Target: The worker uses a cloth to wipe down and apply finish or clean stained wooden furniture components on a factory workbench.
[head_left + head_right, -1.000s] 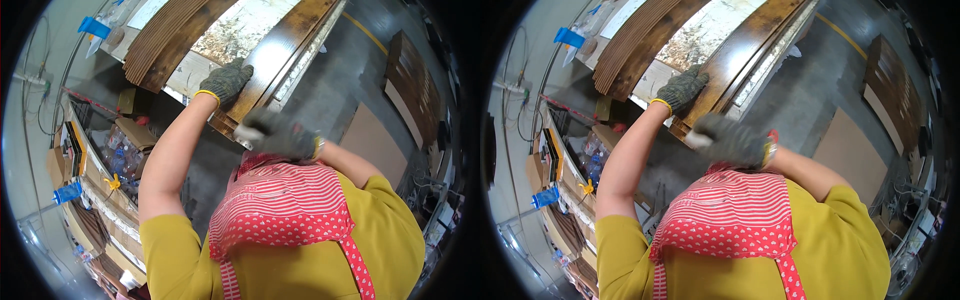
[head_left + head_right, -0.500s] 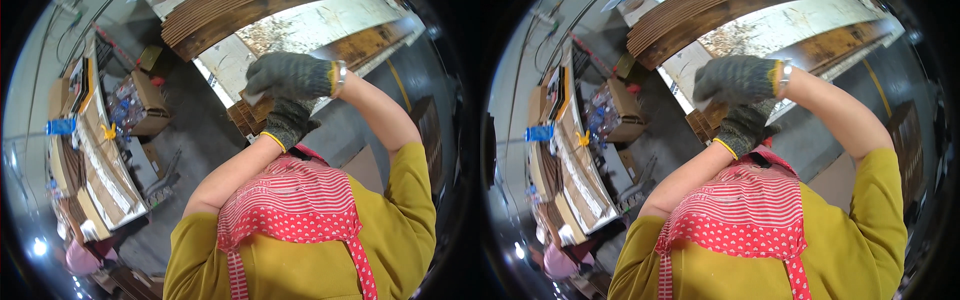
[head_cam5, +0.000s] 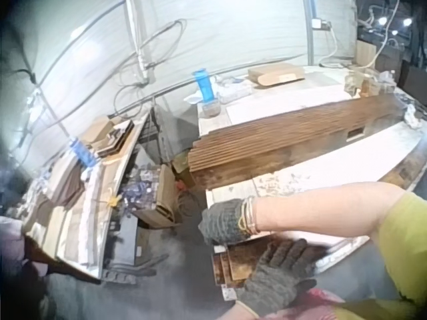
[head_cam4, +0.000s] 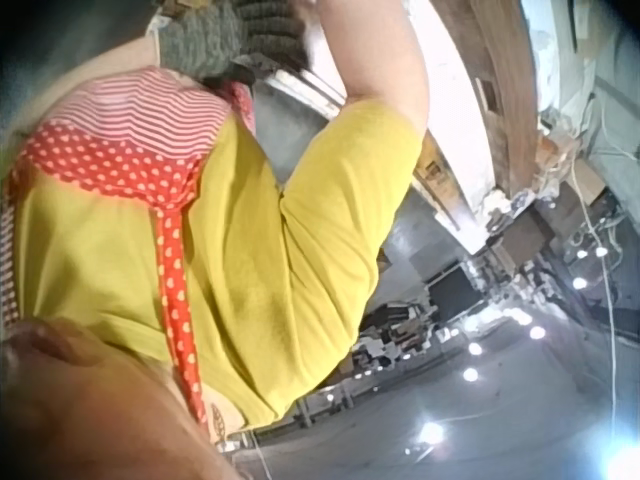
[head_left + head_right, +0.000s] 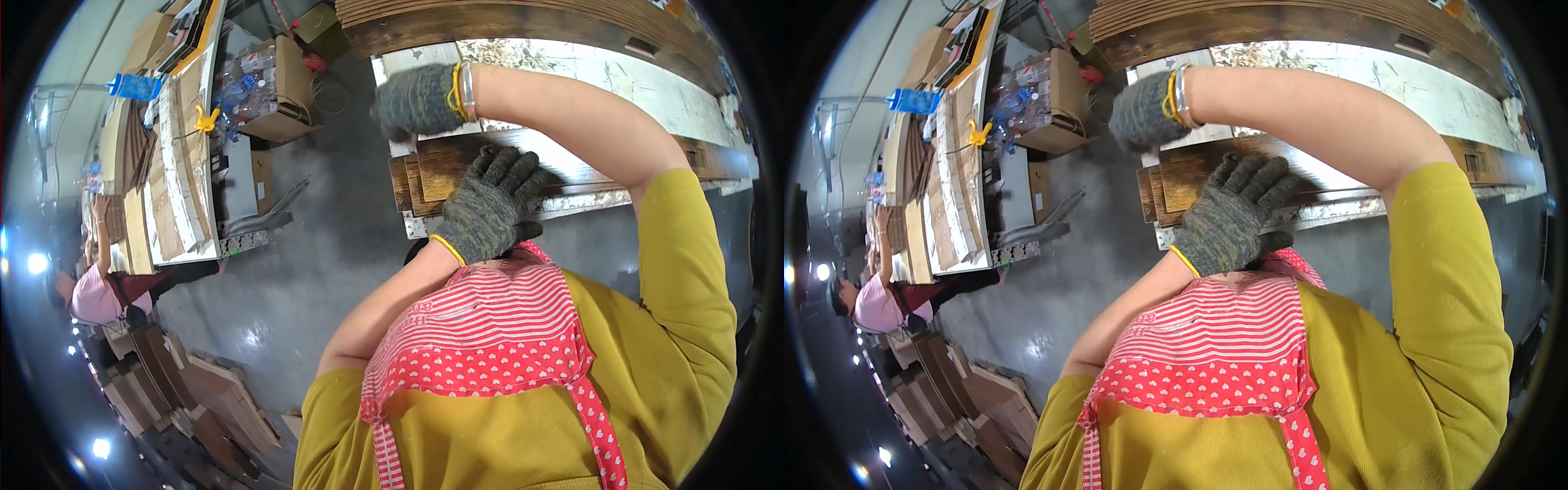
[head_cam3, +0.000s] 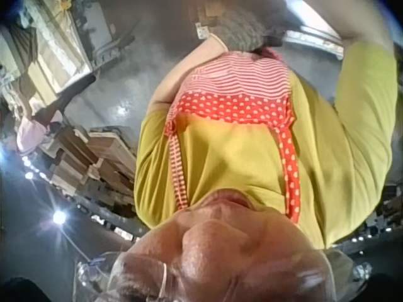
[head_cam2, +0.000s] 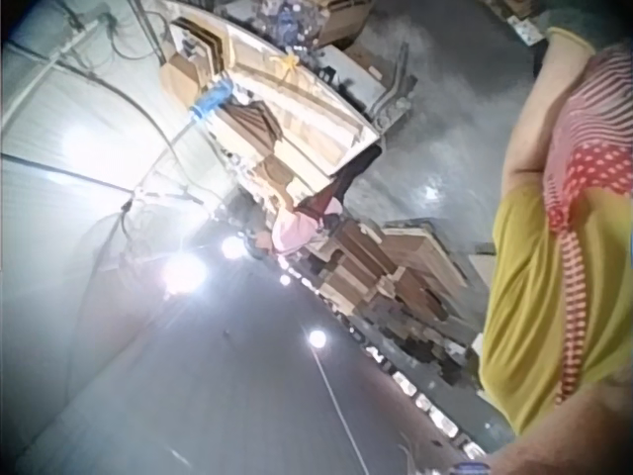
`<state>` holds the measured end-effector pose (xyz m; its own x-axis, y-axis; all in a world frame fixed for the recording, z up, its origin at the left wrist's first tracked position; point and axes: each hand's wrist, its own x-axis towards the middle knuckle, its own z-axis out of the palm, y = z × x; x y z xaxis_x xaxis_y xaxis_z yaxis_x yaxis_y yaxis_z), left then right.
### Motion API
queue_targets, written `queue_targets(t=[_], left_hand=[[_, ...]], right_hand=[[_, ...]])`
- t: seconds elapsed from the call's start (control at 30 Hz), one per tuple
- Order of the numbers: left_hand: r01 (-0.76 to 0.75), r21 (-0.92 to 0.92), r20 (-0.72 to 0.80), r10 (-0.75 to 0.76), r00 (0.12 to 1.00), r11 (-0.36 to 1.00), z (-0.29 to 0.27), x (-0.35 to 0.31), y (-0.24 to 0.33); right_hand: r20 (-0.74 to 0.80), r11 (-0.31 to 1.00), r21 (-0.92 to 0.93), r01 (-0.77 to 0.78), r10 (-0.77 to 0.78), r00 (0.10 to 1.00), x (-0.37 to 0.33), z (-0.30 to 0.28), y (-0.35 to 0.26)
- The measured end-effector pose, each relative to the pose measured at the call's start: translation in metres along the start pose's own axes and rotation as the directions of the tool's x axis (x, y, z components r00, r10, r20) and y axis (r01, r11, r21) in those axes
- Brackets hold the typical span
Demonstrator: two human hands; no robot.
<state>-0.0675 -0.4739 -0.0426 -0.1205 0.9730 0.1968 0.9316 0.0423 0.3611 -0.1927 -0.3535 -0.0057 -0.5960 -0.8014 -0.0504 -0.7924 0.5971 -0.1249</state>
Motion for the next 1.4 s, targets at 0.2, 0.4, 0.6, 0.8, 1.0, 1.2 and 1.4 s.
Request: queue_targets(t=[0.2, 0.4, 0.6, 0.8, 1.0, 1.2, 1.4], left_hand=[[0.039, -0.112, -0.059, -0.046, 0.997, 0.993, 0.001, -0.005, 0.0], [-0.021, -0.093, -0.019, 0.019, 1.0, 0.995, -0.002, 0.009, -0.005], [-0.064, -0.065, -0.121, 0.055, 0.991, 0.996, -0.001, 0.005, -0.008], [0.017, -0.103, -0.074, -0.025, 0.997, 0.995, -0.001, 0.01, -0.002], [0.292, -0.114, -0.18, -0.309, 0.934, 0.95, 0.008, 0.019, 0.03], [0.499, -0.088, -0.23, -0.505, 0.832, 0.862, 0.018, 0.03, 0.06], [0.551, -0.11, -0.325, -0.553, 0.767, 0.827, 0.026, 0.035, 0.071]], right_hand=[[-0.053, 0.726, 0.686, 0.038, -0.002, 0.999, -0.026, -0.017, -0.033], [-0.089, 0.827, 0.154, -0.541, 0.557, 0.826, -0.051, -0.01, -0.009], [-0.103, 0.825, 0.483, -0.293, 0.386, 0.917, -0.062, -0.009, -0.031], [0.028, 0.841, 0.38, -0.386, 0.407, 0.913, -0.094, -0.003, -0.026], [-0.06, 0.814, 0.514, -0.27, 0.348, 0.936, -0.095, 0.002, -0.009], [-0.028, 0.883, 0.42, -0.21, 0.244, 0.97, -0.105, 0.004, -0.01], [0.137, 0.837, 0.481, -0.261, 0.222, 0.965, -0.2, -0.001, 0.013]])
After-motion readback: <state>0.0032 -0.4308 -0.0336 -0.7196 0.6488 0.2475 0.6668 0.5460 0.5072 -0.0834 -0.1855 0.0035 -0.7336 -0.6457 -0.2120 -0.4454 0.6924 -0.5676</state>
